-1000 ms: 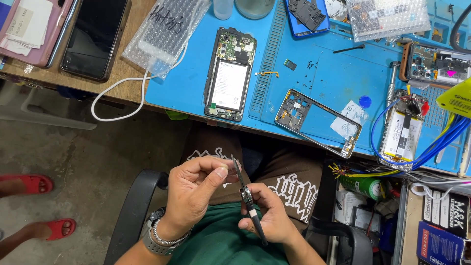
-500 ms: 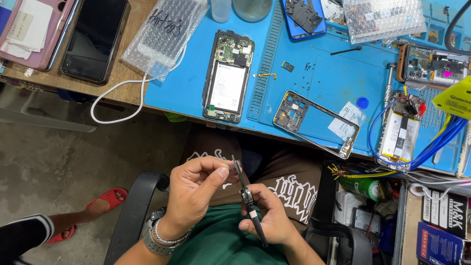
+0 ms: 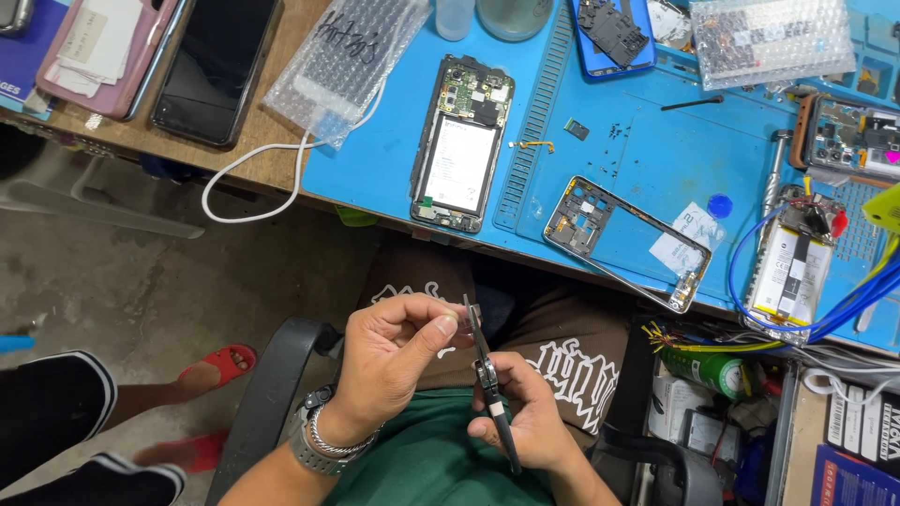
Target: The person works on a disassembled smartphone at a cluttered workbench, using a screwdriver to manipulate internal components. They also use scissors to cut a small piece of white material and handle a smartphone frame.
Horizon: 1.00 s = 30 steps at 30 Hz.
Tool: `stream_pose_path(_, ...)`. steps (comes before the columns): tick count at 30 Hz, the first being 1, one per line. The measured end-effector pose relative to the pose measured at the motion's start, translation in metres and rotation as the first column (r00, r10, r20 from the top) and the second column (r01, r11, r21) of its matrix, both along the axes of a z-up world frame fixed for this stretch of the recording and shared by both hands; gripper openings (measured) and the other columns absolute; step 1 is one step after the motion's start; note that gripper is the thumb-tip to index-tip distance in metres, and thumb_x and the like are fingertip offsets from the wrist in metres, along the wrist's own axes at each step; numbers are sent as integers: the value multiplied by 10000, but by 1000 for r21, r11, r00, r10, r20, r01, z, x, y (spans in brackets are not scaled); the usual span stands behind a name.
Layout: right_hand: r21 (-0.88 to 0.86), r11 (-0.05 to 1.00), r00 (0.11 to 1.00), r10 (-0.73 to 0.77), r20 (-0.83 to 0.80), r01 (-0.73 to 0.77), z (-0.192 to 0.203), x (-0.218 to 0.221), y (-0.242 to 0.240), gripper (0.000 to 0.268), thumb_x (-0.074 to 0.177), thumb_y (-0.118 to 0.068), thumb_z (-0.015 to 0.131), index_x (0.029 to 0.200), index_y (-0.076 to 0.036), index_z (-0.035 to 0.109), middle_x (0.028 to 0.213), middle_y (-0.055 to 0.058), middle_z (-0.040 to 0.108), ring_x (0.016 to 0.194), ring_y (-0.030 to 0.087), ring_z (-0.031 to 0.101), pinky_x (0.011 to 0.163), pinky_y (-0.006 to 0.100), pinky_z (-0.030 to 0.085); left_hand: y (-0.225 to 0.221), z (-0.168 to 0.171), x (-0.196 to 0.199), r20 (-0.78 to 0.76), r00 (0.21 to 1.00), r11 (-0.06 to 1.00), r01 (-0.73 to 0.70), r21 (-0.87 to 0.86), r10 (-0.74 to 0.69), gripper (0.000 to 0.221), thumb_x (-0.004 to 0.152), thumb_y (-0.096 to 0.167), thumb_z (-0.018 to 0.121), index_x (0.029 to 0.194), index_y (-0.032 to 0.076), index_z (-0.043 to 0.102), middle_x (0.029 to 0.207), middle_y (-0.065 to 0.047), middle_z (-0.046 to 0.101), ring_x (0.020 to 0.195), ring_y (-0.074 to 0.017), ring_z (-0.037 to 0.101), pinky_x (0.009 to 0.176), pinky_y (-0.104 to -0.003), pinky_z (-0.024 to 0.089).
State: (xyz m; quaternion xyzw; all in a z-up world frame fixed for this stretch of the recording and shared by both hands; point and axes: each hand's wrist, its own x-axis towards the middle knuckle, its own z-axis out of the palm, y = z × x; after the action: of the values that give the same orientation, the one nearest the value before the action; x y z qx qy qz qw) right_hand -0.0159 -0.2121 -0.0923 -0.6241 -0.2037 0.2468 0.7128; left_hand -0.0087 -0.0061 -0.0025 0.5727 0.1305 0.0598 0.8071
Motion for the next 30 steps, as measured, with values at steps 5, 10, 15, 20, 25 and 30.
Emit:
stream_pose_path(5,1,1000,1000,0,7,0,0,0,1,640,852,-515,826,1211,-57,559,826,41,622,685,126,622,619,265,539,0,0,0,-7,1000,1000,-11,-16,11,118,923,82,697,959,-18,749,920,-164,786,800,-251,783,757,-353,718)
stream_pose_path(10,-11,1000,1000,-8,-3,8,1,-1,2,641,841,-515,833,1209,-61,569,810,42,628,672,128,624,609,264,547,2,2,0,-15,1000,999,-2,33,2,129,924,100,695,955,-8,758,896,-145,791,777,-231,782,741,-324,701)
stream_pose_path(15,-2,1000,1000,-10,-7,10,2,-1,4,629,844,-505,835,1196,-56,569,809,39,621,681,123,613,616,263,537,2,2,-1,-25,1000,999,-6,31,7,129,922,94,694,955,-12,760,901,-150,795,778,-239,793,738,-326,710)
stream_pose_path(20,-30,999,1000,-13,7,14,3,0,4,612,844,-502,830,1194,-69,576,791,37,631,666,120,619,614,261,544,1,2,-1,-18,1000,1000,-2,24,2,127,921,101,694,932,-11,754,902,-150,789,789,-240,792,753,-333,717)
stream_pose_path(25,-35,999,1000,-22,12,23,2,0,4,599,844,-501,829,1183,-71,588,781,33,633,653,118,622,609,258,545,2,5,1,-3,1000,999,7,47,-6,129,926,110,693,935,2,762,875,-135,789,753,-223,785,709,-299,685)
stream_pose_path(30,-53,998,1000,-28,7,28,3,1,4,608,832,-510,834,1183,-74,596,812,27,644,668,117,642,619,261,565,2,5,1,0,1000,1000,0,31,0,130,921,108,699,935,-7,758,888,-148,792,763,-241,790,726,-331,711)
